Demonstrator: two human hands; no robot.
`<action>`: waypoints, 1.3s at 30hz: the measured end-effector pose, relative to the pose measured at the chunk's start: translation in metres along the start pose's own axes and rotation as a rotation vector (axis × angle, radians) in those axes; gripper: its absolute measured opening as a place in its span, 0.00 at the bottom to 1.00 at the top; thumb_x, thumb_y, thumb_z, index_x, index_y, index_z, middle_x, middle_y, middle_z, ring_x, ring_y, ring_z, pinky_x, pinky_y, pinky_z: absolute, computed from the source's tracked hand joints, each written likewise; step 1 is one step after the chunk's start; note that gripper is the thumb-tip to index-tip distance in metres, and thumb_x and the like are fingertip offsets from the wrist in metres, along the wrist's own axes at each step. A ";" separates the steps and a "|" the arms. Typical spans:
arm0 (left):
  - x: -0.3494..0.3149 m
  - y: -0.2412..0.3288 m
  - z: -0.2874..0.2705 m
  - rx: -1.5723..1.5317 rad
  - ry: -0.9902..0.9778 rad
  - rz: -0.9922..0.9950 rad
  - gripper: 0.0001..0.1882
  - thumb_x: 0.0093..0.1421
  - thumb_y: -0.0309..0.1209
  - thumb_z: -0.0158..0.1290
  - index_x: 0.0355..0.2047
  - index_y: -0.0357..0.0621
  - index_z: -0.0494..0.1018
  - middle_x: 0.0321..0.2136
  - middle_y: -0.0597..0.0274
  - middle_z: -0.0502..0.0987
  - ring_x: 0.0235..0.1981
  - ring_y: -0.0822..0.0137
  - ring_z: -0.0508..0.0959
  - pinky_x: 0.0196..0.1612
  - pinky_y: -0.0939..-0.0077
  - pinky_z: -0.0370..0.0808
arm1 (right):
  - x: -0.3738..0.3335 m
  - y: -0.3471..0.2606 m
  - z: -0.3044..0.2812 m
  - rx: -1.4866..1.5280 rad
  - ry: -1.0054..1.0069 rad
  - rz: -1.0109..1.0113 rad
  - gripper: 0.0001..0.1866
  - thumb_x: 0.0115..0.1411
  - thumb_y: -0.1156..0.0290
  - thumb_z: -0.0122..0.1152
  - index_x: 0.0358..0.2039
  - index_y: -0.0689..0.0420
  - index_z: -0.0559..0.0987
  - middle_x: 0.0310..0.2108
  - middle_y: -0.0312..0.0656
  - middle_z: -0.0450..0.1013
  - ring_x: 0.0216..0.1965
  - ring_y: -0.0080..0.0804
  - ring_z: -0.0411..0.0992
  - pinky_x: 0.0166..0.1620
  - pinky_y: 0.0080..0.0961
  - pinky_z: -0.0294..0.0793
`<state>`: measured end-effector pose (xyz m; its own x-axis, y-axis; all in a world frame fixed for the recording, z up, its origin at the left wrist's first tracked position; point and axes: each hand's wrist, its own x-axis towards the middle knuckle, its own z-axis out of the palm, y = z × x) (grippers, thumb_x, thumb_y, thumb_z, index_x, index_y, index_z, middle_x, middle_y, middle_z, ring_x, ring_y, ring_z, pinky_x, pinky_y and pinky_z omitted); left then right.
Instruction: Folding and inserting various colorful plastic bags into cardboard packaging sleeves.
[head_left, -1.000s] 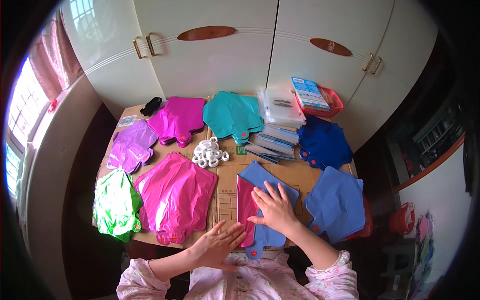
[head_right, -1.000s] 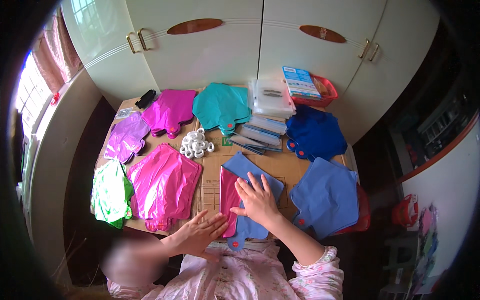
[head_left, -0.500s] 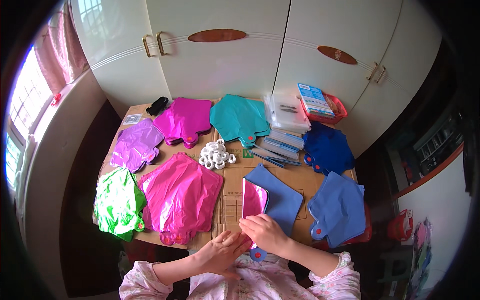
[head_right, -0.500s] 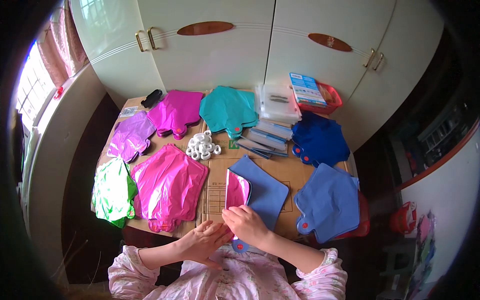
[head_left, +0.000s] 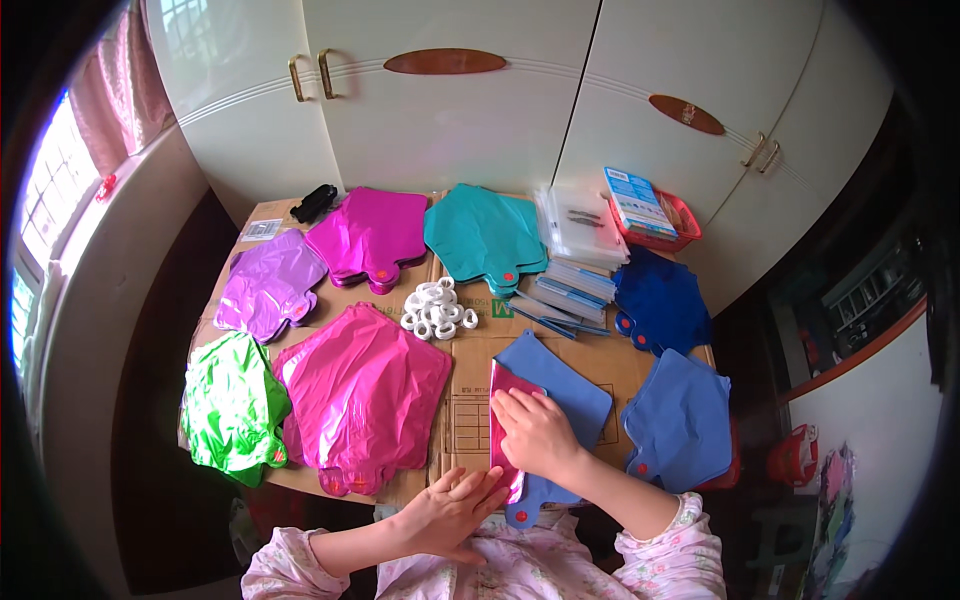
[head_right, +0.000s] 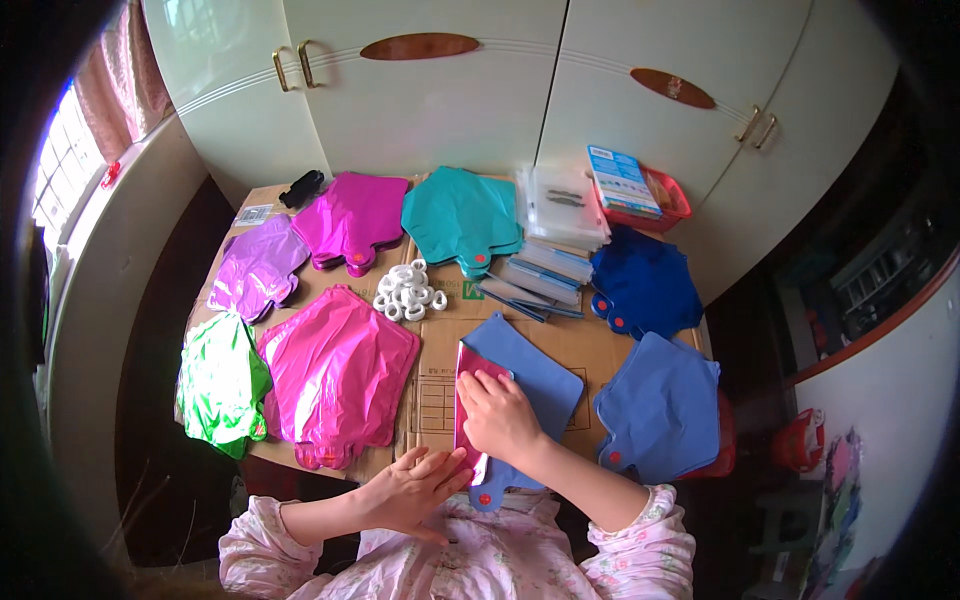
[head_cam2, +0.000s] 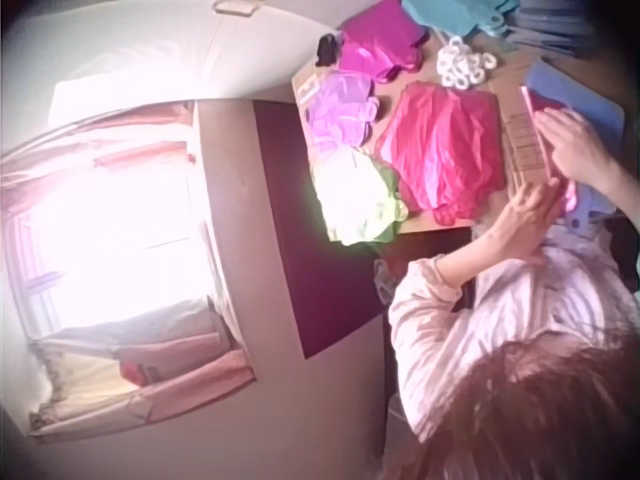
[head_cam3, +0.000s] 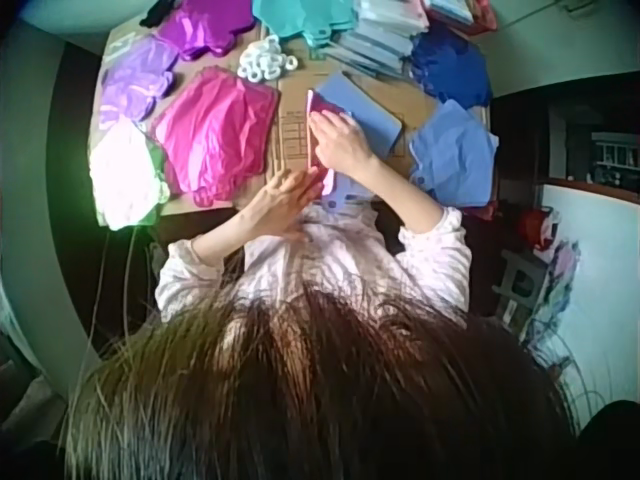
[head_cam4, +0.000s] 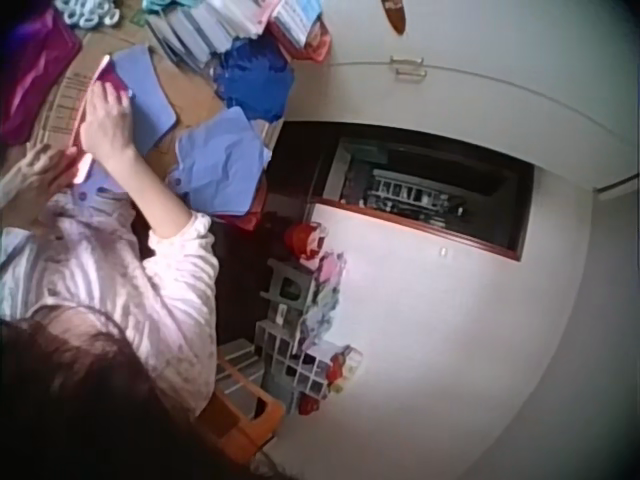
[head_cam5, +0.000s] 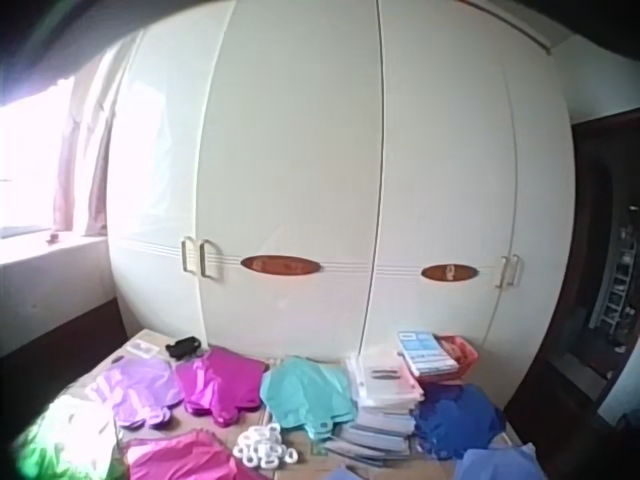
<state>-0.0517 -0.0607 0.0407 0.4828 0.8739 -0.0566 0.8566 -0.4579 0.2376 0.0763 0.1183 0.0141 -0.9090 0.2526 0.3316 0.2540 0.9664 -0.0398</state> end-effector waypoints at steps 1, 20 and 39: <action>0.000 0.000 0.000 -0.006 -0.001 0.000 0.55 0.45 0.66 0.53 0.62 0.36 0.57 0.62 0.43 0.56 0.60 0.55 0.59 0.61 0.57 0.55 | 0.004 0.003 0.001 -0.012 0.007 0.004 0.24 0.46 0.69 0.55 0.46 0.63 0.76 0.48 0.42 0.72 0.49 0.35 0.70 0.53 0.33 0.68; 0.000 0.003 -0.003 0.023 -0.024 -0.014 0.54 0.45 0.66 0.53 0.62 0.37 0.57 0.62 0.43 0.56 0.62 0.55 0.56 0.61 0.56 0.56 | 0.038 0.021 0.013 -0.071 -0.006 0.088 0.24 0.49 0.67 0.55 0.47 0.63 0.76 0.35 0.36 0.70 0.35 0.32 0.67 0.39 0.30 0.68; 0.058 -0.089 -0.003 0.192 0.227 0.057 0.27 0.56 0.45 0.53 0.50 0.39 0.71 0.54 0.58 0.70 0.58 0.62 0.67 0.60 0.58 0.63 | 0.020 0.031 0.030 0.203 0.207 0.181 0.28 0.54 0.73 0.52 0.57 0.61 0.64 0.56 0.48 0.61 0.57 0.44 0.60 0.57 0.41 0.58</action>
<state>-0.0999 0.0311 0.0188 0.4965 0.8502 0.1750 0.8586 -0.5107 0.0454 0.0560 0.1549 -0.0084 -0.7636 0.4256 0.4856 0.3148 0.9020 -0.2955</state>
